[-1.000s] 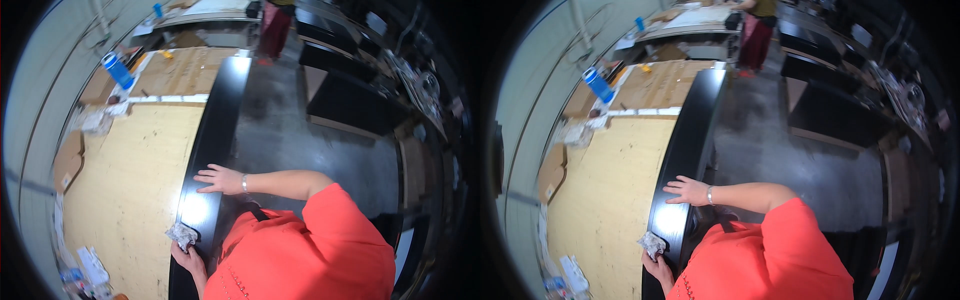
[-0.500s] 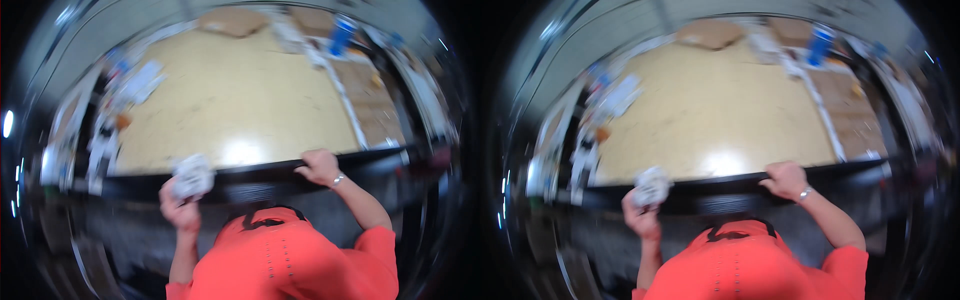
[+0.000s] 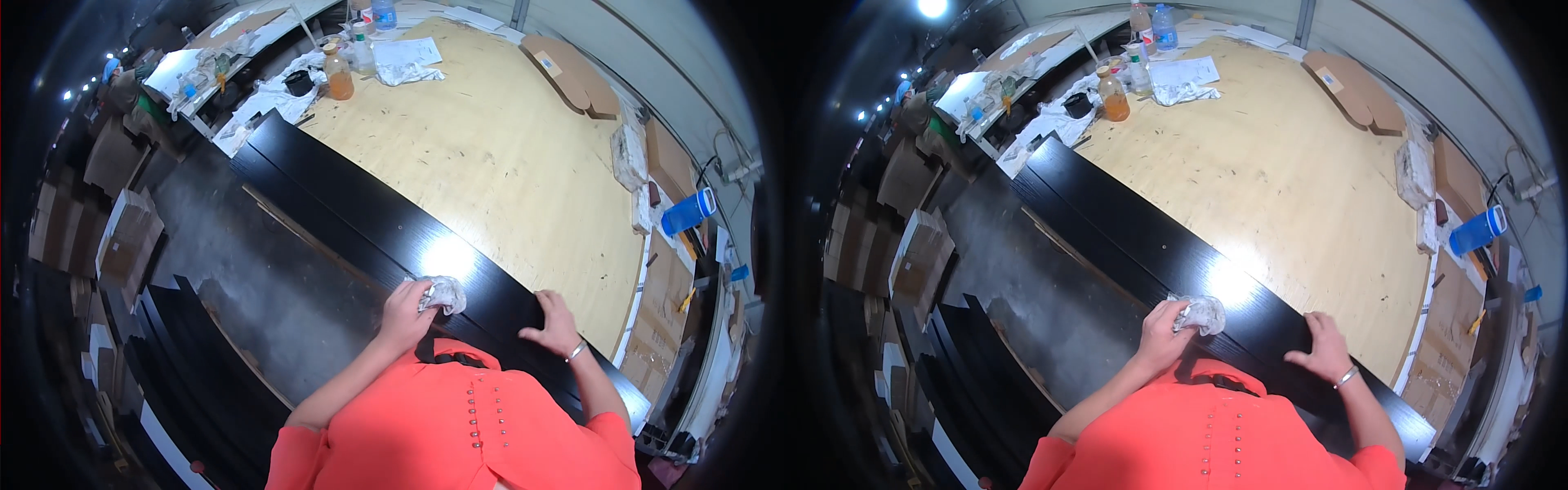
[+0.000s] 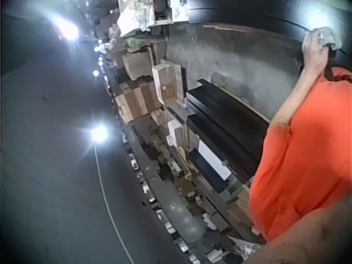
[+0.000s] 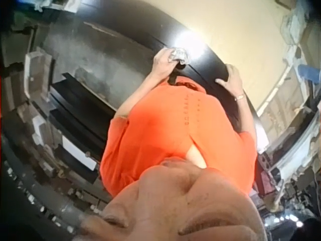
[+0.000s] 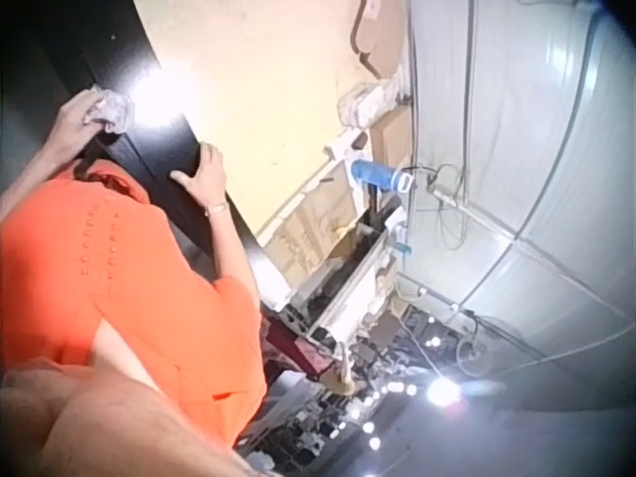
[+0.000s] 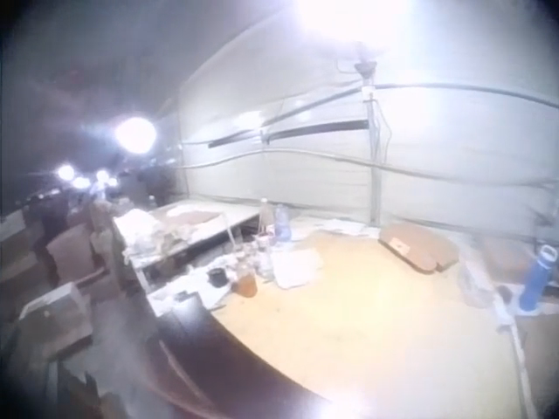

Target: The person is cleaning and polishing long black wooden furniture components using a cloth and liquid from a bottle in a workshop environment.

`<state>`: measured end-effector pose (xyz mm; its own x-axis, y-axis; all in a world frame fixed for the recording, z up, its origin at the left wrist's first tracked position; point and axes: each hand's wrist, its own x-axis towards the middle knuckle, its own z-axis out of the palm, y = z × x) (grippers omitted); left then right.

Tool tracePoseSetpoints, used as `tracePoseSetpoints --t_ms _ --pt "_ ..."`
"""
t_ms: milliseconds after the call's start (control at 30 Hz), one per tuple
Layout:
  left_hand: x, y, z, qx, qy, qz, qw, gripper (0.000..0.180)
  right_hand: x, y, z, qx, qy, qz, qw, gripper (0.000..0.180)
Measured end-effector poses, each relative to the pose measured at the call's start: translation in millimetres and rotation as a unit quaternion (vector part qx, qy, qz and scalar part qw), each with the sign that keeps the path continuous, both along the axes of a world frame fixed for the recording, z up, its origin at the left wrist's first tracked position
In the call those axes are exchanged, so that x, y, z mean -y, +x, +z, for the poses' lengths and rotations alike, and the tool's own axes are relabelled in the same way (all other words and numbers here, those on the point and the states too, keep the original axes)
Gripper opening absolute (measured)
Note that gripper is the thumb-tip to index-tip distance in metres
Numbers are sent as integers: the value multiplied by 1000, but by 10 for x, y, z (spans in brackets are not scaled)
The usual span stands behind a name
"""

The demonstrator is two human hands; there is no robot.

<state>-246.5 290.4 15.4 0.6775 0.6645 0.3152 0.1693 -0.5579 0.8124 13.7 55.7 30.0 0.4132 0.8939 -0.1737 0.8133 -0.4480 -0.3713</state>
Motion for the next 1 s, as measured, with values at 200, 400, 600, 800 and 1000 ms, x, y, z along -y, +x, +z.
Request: tracePoseSetpoints --t_ms 200,400,600,800,1000 --pt "-514 647 -177 -31 134 -69 988 46 -52 -389 -261 35 15 45 998 138" --pt "-916 796 -287 -202 150 -111 961 37 121 -570 -232 71 34 71 994 132" --pt "-766 628 -306 -157 143 -100 972 37 153 -703 -106 85 31 38 995 74" --pt "-686 513 -315 -60 70 -75 993 43 171 -688 -255 118 38 43 991 118" --pt "-317 197 -278 -62 70 -63 994 55 126 -705 -187 91 33 40 995 116"
